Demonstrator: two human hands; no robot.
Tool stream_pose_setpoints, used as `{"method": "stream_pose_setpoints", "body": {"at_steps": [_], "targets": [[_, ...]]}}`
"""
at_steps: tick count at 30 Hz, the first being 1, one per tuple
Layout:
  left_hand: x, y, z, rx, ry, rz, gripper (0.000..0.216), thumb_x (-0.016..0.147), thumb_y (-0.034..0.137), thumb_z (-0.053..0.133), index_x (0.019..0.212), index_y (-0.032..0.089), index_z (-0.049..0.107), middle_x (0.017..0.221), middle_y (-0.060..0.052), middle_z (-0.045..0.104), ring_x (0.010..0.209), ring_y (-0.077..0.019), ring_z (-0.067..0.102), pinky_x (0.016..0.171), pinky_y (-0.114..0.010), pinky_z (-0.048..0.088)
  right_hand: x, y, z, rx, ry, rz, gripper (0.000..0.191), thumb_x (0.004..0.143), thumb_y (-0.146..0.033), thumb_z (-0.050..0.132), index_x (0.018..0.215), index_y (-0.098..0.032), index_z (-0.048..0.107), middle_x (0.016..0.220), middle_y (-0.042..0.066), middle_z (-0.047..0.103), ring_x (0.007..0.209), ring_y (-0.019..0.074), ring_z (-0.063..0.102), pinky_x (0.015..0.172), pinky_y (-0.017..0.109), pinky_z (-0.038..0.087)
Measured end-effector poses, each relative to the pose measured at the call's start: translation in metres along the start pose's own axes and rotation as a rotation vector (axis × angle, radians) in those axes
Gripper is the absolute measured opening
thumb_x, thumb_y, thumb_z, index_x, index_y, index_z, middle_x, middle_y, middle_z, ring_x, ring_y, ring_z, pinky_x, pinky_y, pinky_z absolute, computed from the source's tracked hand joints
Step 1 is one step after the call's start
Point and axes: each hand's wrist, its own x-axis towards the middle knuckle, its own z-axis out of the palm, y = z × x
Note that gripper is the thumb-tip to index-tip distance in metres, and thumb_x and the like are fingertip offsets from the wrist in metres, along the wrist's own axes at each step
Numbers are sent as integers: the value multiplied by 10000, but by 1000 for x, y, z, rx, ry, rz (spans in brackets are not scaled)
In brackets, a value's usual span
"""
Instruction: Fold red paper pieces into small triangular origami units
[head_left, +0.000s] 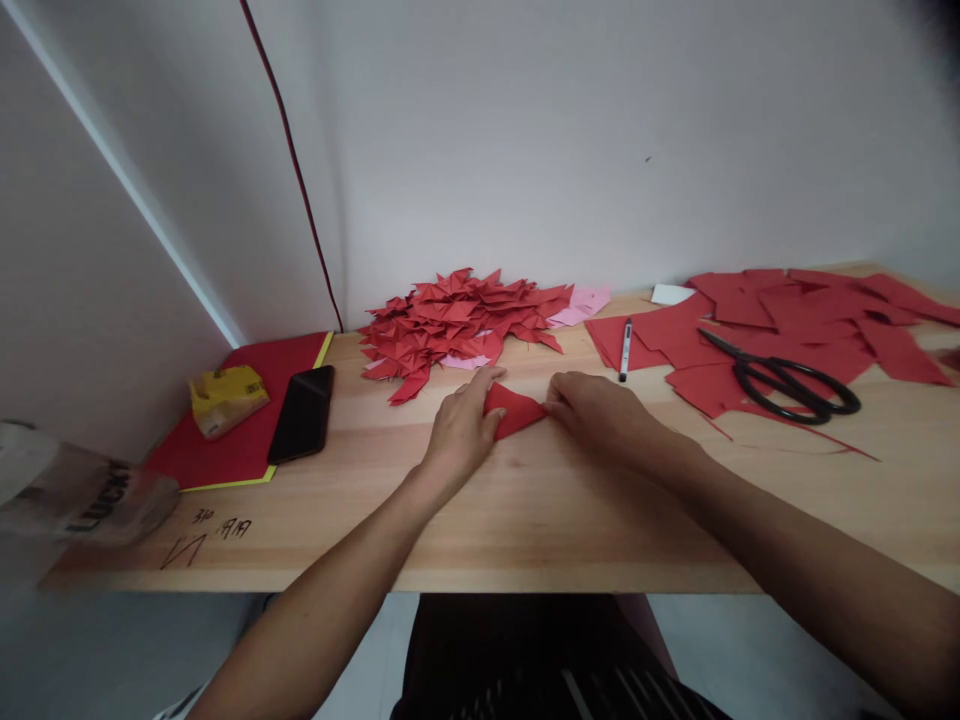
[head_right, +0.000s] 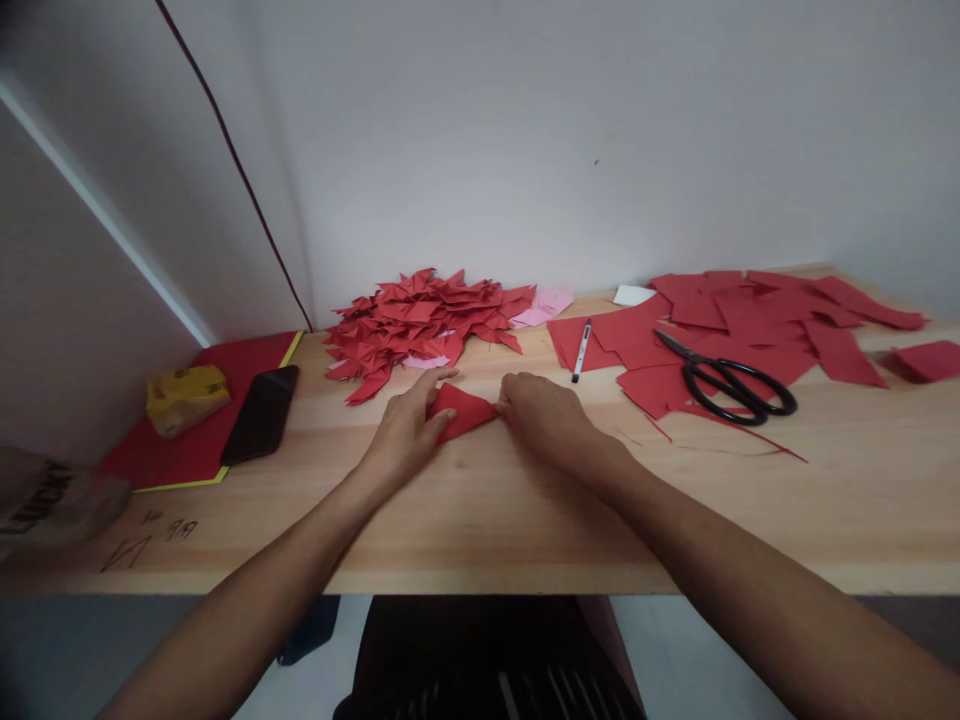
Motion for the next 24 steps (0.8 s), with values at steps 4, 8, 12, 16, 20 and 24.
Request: {"method": "stream_pose_setpoints", "body": {"at_steps": [4,8,12,16,20,24], "targets": [[-2,6,1,194,-37,35,499,883,124,522,1373,209,480,1144,-121,662,1073,-256,608,943,-396,461,0,-3,0,-99,-26,-8,211,979,-297,419,933,-173,584,982,91,688,858,209,627,620,281,322],[-2,11,0,317,-98,41,501,902,122,481,1384,260,480,1068,-105,671,1002,-265,615,843,-382,494,2,-3,0,-135,-40,-10,234,982,-295,401,938,-163,590,998,102,688,882,227,637,609,292,322],[-2,6,2,392,-107,105,472,914,112,454,1341,297,531,1036,-67,682,1017,-255,589,835,-362,501,6,1,1,-123,-48,-33,237,960,-285,401,892,-168,596,951,99,694,850,230,643,587,289,316],[-9,6,1,468,-108,156,510,926,133,460,1381,357,509,1304,-73,566,1128,-253,548,839,-353,528,10,4,-2,-127,-69,-54,267,950,-271,388,864,-159,615,918,116,706,822,230,653,594,288,331],[-22,15,3,600,-65,307,575,922,137,482,1426,411,445,1589,-71,252,1386,-368,332,819,-430,562,13,4,-5,-151,-95,-80,257,941,-248,406,901,-150,640,940,131,717,860,241,664,612,287,348],[-27,21,9,709,-129,387,528,934,156,473,1425,348,474,1608,-66,249,1397,-443,298,852,-534,549,15,4,-7,-145,-110,-70,277,952,-267,409,924,-142,655,956,137,725,864,242,672,620,284,373]]}}
